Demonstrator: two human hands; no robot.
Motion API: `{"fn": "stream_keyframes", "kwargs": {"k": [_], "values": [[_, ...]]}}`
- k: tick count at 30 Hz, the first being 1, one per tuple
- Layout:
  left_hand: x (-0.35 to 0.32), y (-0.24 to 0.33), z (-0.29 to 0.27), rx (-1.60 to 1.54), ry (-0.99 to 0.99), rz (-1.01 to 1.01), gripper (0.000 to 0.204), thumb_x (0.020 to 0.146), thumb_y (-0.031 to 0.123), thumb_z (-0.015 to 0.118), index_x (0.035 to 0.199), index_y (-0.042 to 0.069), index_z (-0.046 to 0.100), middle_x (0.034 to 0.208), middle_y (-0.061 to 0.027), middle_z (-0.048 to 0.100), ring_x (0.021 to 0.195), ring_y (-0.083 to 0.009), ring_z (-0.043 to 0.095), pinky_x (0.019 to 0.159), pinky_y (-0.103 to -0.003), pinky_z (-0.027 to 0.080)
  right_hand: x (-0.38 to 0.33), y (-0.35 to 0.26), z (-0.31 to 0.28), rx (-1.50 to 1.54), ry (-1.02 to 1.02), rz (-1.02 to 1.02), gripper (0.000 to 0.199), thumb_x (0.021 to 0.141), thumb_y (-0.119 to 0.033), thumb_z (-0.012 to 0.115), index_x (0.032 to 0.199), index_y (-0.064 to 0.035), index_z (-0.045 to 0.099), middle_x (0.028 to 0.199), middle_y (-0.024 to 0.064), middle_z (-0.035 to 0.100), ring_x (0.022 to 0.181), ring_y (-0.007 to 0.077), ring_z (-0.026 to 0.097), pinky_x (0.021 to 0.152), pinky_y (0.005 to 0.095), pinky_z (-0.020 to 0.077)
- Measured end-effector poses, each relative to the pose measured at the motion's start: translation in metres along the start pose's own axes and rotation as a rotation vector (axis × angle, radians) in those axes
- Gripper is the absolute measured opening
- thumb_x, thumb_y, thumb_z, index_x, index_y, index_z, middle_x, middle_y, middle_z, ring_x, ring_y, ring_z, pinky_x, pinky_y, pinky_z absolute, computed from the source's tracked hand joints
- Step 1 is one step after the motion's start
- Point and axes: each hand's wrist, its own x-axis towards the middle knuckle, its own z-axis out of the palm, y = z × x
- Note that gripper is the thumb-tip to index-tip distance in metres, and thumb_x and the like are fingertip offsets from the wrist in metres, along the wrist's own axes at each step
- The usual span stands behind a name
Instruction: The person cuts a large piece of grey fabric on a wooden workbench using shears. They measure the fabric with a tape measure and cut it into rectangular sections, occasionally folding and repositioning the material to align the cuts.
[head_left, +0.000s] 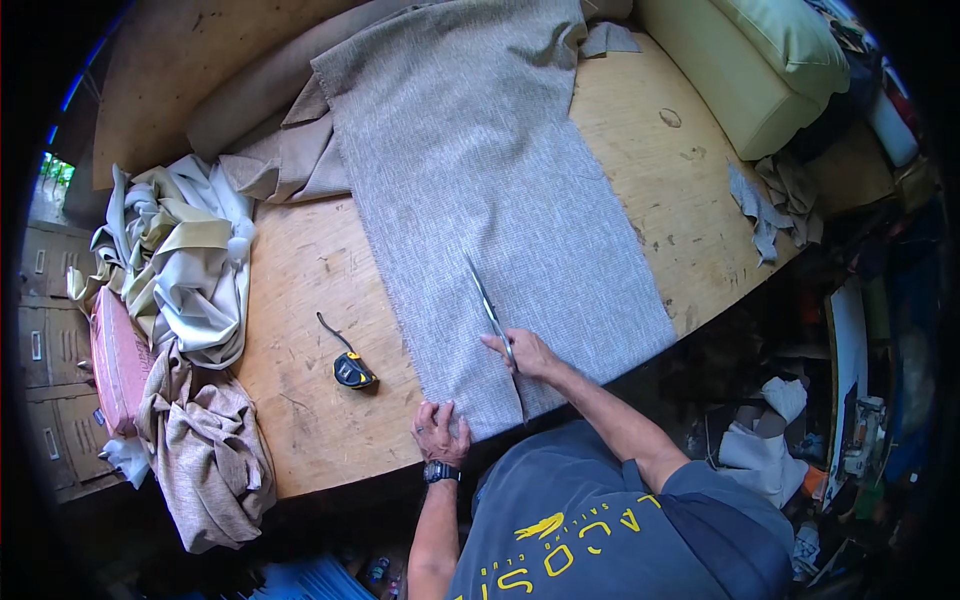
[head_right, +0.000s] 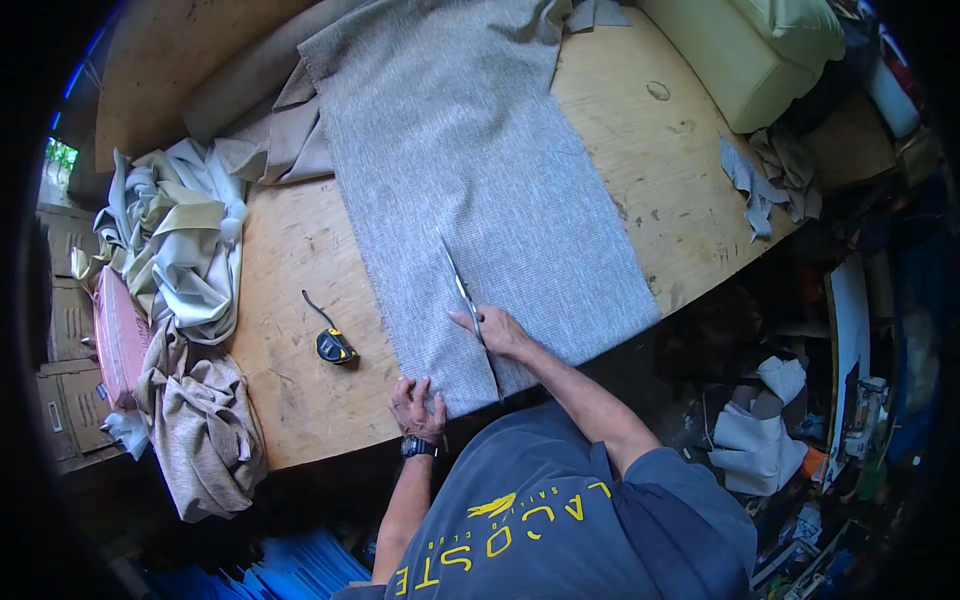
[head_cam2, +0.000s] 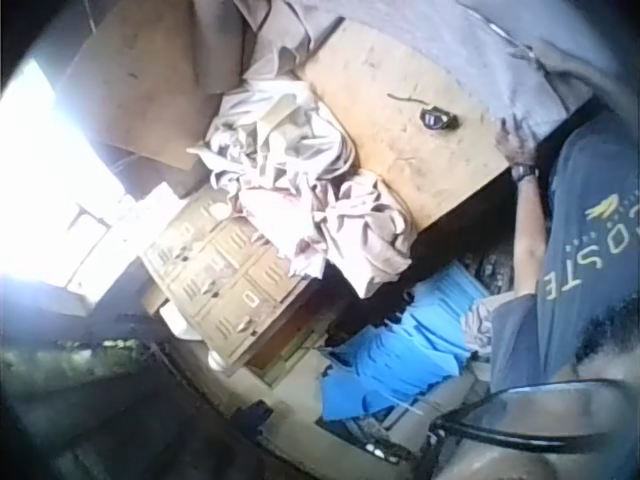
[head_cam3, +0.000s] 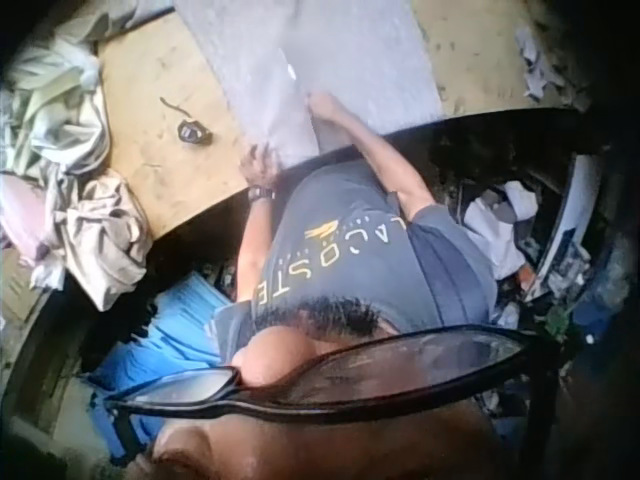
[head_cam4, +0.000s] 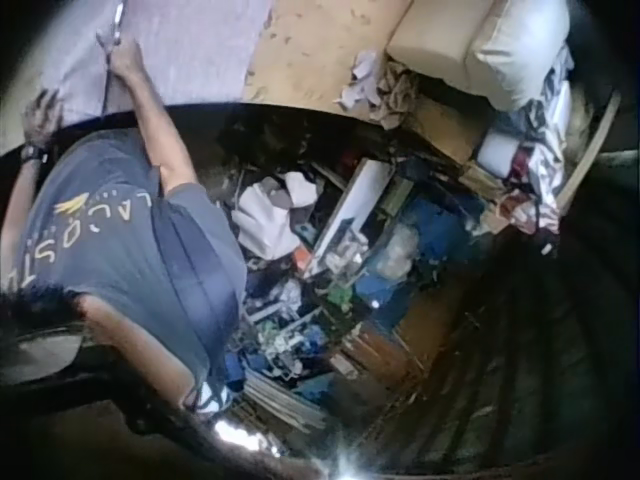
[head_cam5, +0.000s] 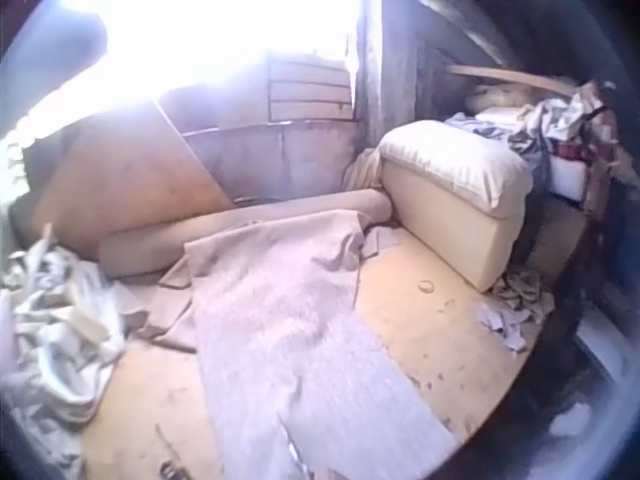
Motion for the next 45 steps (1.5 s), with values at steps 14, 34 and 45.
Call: {"fn": "stream_keyframes", "kwargs": {"k": [14, 34, 45], "values": [[0.001, 0.002, -0.001, -0.016, -0.002, -0.023, 0.04, 0.074, 0.026, 0.072, 0.112, 0.016, 0.065, 0.12, -0.0105, 0.051, 0.122, -0.0348, 0.048, 0.102, -0.052, 0.037, 0.061, -0.013, -0.008, 0.021, 0.043, -0.062, 0.064, 0.088, -0.062, 0.062, 0.075, 0.0004, 0.063, 0.059, 0.0089, 0.061, 0.054, 0.0195, 0.061, 0.052, 0.0364, 0.0471], [-0.001, -0.003, 0.001, -0.019, -0.035, -0.042, 0.041, 0.071, 0.027, 0.073, 0.11, 0.016, 0.064, 0.119, -0.0105, 0.05, 0.122, -0.035, 0.047, 0.101, -0.052, 0.037, 0.112, -0.072, -0.034, 0.045, -0.021, -0.067, 0.058, 0.091, -0.057, 0.061, 0.072, -0.0027, 0.062, 0.06, 0.008, 0.06, 0.056, 0.017, 0.06, 0.054, 0.0345, 0.0476], [-0.005, -0.007, 0.004, -0.019, -0.078, -0.051, 0.044, 0.071, 0.027, 0.074, 0.112, 0.019, 0.062, 0.119, -0.0106, 0.047, 0.122, -0.0364, 0.045, 0.1, -0.054, 0.036, 0.134, -0.109, -0.053, 0.056, -0.032, -0.038, 0.057, 0.091, -0.056, 0.062, 0.074, -0.0025, 0.063, 0.06, 0.0069, 0.059, 0.056, 0.0168, 0.06, 0.054, 0.0343, 0.0487]]}}
